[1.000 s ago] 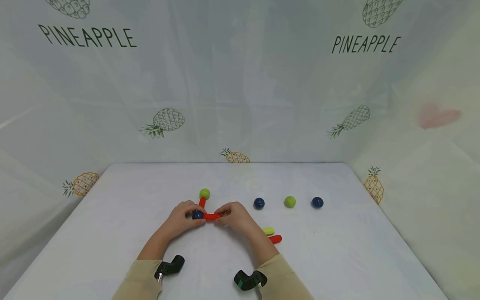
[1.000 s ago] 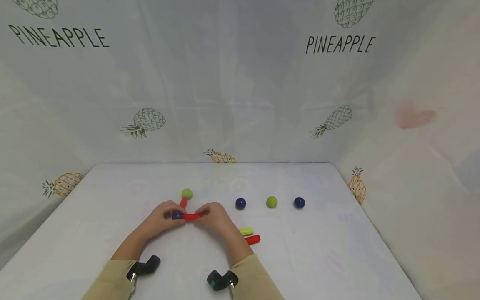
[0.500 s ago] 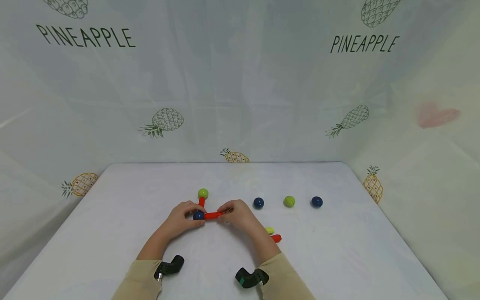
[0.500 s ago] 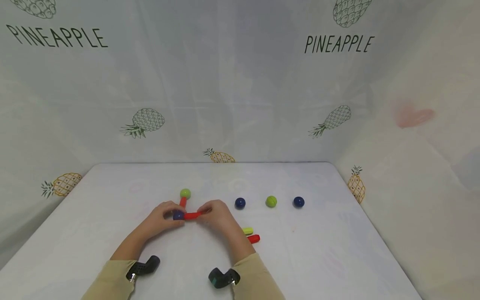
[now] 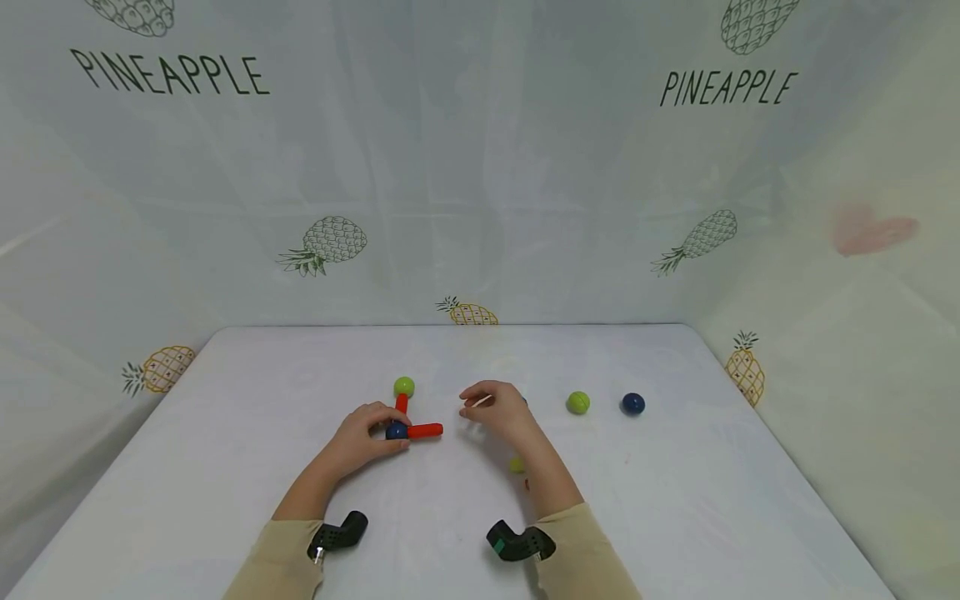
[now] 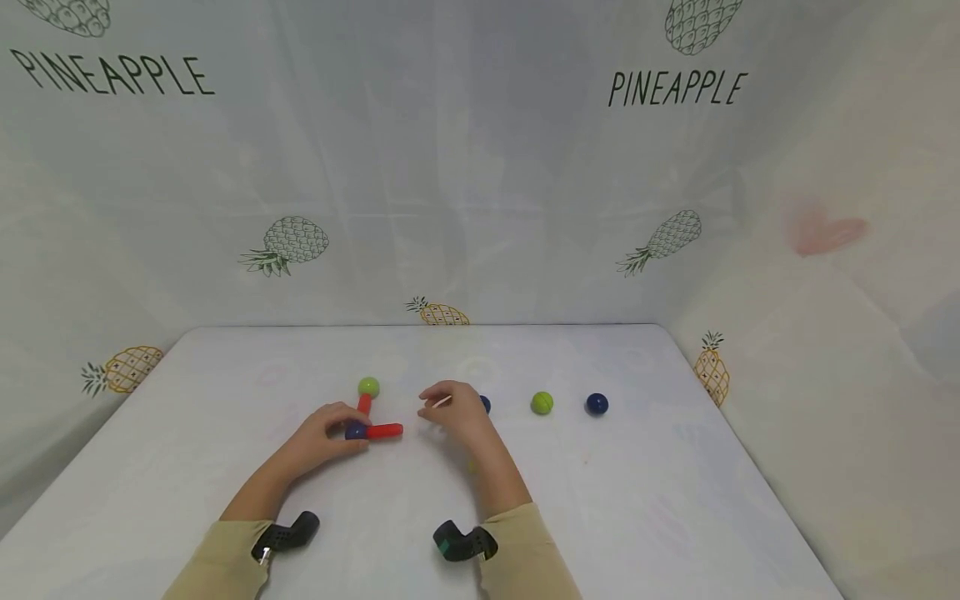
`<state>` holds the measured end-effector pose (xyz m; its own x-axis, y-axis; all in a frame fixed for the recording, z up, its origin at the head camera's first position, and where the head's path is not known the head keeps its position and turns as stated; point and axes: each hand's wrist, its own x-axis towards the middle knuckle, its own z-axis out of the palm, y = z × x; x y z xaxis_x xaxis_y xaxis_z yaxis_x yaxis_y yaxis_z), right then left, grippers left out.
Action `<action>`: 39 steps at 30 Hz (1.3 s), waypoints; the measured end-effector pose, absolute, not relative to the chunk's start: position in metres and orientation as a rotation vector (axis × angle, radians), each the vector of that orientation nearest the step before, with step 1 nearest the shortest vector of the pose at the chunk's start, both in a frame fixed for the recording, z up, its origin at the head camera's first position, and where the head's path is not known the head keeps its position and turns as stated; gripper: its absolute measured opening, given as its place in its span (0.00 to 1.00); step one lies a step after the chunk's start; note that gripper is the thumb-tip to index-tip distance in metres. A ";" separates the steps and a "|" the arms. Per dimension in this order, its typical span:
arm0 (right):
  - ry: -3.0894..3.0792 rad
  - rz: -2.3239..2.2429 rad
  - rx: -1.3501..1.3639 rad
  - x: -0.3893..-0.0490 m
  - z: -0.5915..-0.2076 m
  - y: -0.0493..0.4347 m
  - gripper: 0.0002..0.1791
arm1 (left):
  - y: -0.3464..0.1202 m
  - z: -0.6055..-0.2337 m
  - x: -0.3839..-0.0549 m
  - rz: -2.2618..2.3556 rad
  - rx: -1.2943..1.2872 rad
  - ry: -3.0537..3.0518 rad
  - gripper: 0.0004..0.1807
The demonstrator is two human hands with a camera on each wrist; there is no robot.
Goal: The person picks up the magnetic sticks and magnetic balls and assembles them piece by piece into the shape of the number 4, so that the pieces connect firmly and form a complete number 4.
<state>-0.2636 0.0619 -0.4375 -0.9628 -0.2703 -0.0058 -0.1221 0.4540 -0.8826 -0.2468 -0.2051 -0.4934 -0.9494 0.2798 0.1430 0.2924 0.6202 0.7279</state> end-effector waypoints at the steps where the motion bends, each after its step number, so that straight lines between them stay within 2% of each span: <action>1: 2.559 -1.539 -0.346 -0.264 -0.436 0.064 0.14 | -0.205 -0.494 -0.247 -1.274 -0.502 -2.809 0.13; 19: 2.654 -1.636 -0.085 -0.270 -0.430 0.095 0.14 | -0.206 -0.494 -0.246 -1.259 -0.505 -2.803 0.14; 39: 2.684 -1.639 0.259 -0.276 -0.444 0.103 0.16 | -0.205 -0.493 -0.245 -1.304 -0.488 -2.800 0.14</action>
